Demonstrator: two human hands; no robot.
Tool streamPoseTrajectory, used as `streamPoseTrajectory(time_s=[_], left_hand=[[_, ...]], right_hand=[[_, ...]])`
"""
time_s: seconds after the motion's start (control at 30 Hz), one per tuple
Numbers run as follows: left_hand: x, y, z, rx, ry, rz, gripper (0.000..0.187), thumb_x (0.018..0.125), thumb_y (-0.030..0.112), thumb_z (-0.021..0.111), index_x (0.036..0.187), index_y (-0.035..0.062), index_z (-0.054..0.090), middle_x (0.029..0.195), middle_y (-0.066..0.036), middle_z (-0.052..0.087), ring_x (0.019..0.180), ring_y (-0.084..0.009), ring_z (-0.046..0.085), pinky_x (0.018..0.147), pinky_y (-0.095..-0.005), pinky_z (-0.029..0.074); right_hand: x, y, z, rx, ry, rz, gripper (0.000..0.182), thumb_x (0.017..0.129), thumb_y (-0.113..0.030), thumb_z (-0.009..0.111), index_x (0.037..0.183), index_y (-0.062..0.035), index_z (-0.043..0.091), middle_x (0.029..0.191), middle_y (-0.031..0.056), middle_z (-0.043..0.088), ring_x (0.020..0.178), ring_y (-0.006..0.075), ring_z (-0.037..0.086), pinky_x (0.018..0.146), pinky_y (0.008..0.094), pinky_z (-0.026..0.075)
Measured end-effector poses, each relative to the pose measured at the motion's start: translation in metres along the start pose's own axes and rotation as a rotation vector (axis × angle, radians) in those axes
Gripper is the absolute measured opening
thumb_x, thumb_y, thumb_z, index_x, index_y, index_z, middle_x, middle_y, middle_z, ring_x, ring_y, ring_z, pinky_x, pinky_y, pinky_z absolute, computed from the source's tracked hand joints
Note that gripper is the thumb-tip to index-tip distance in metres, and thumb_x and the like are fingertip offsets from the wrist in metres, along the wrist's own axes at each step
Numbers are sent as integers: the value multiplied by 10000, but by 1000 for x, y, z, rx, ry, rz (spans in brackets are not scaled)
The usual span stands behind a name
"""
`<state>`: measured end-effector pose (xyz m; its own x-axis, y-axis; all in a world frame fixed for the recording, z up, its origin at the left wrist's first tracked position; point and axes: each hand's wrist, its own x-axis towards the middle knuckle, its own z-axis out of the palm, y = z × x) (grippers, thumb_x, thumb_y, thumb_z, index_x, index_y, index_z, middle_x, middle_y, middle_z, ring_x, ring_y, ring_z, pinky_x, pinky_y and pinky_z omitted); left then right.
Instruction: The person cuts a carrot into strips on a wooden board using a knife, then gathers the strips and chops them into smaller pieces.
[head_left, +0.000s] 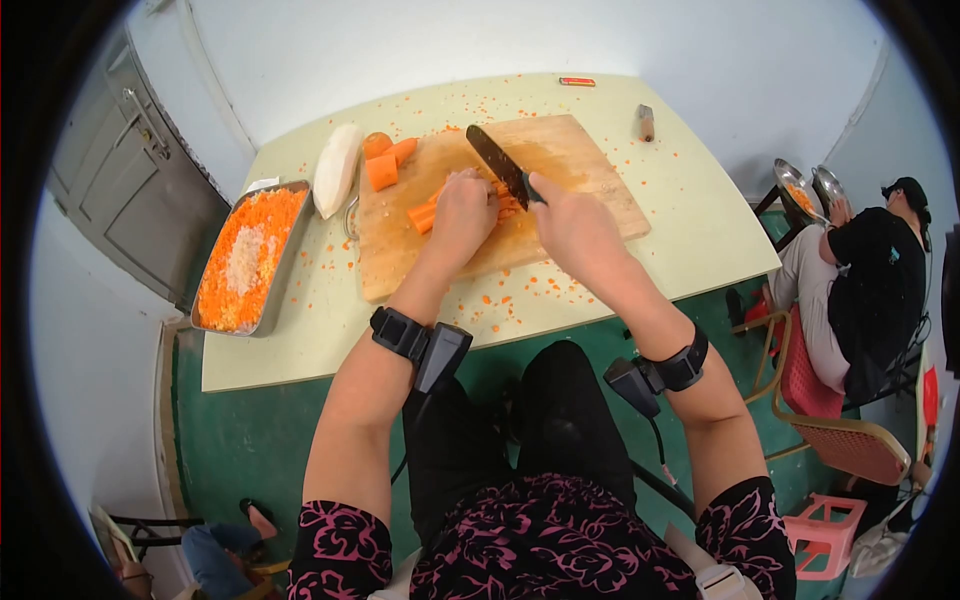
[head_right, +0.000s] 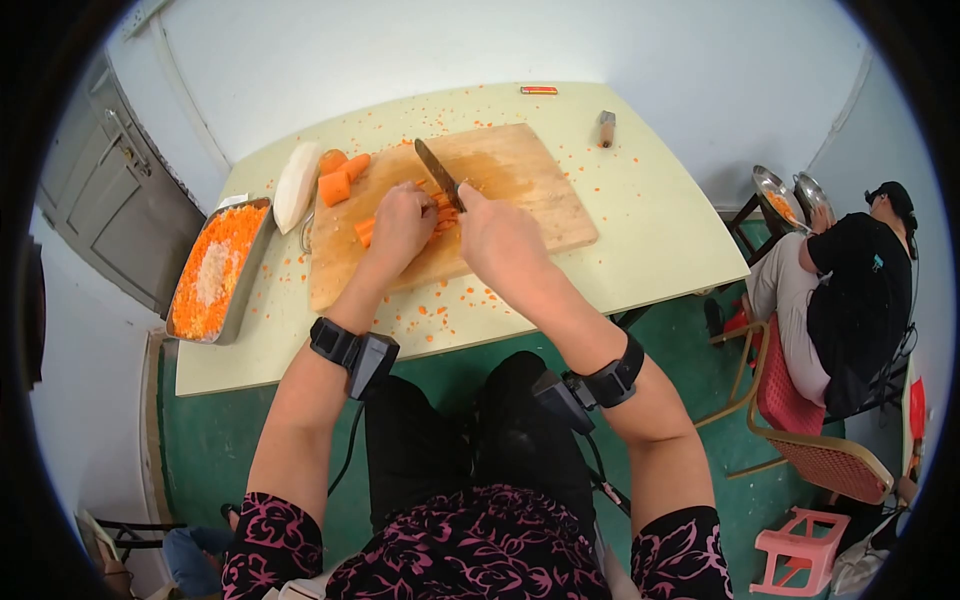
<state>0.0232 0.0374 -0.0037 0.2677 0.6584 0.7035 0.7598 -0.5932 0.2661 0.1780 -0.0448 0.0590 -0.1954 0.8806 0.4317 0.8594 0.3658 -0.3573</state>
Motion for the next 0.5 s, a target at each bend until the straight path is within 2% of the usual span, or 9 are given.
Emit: streamPoseTrajectory(time_s=[0.13,0.23,0.33,0.43,0.5], left_hand=[[-2,-4,5,-10,58,16,40,653,11,609,659,-26,623,720,-169,585,728,-322,556,661,-394,462],[0,-2,2,-30,15,-26,38,645,12,616,652,-25,622,703,-169,587,715,-325,555,656,-393,462],[-1,-2,4,-13,55,-29,41,639,14,621,648,-26,621,705,-165,598,718,-319,562,652,-392,464],[-1,-4,5,-1,57,-21,39,635,13,624,639,-26,620,706,-162,604,715,-313,571,650,-387,467],[-1,-2,2,-5,28,-34,38,634,13,626,637,-25,622,709,-161,608,713,-311,575,649,-383,469]], right_hand=[[-1,-4,-4,25,27,-4,346,843,-113,520,1161,22,514,641,194,596,631,366,598,603,430,483],[-1,-2,3,-20,-48,-1,337,842,-114,523,1151,20,519,646,197,596,634,360,601,593,428,484],[3,-5,-10,59,51,-25,328,844,-120,523,1143,16,523,647,202,596,631,353,603,578,424,485],[-1,-7,-6,-2,61,-6,318,846,-121,521,1132,17,523,653,208,596,633,348,605,564,421,484],[-4,-4,5,-13,8,-17,334,843,-122,524,1144,22,515,643,209,593,622,350,604,560,423,483]])
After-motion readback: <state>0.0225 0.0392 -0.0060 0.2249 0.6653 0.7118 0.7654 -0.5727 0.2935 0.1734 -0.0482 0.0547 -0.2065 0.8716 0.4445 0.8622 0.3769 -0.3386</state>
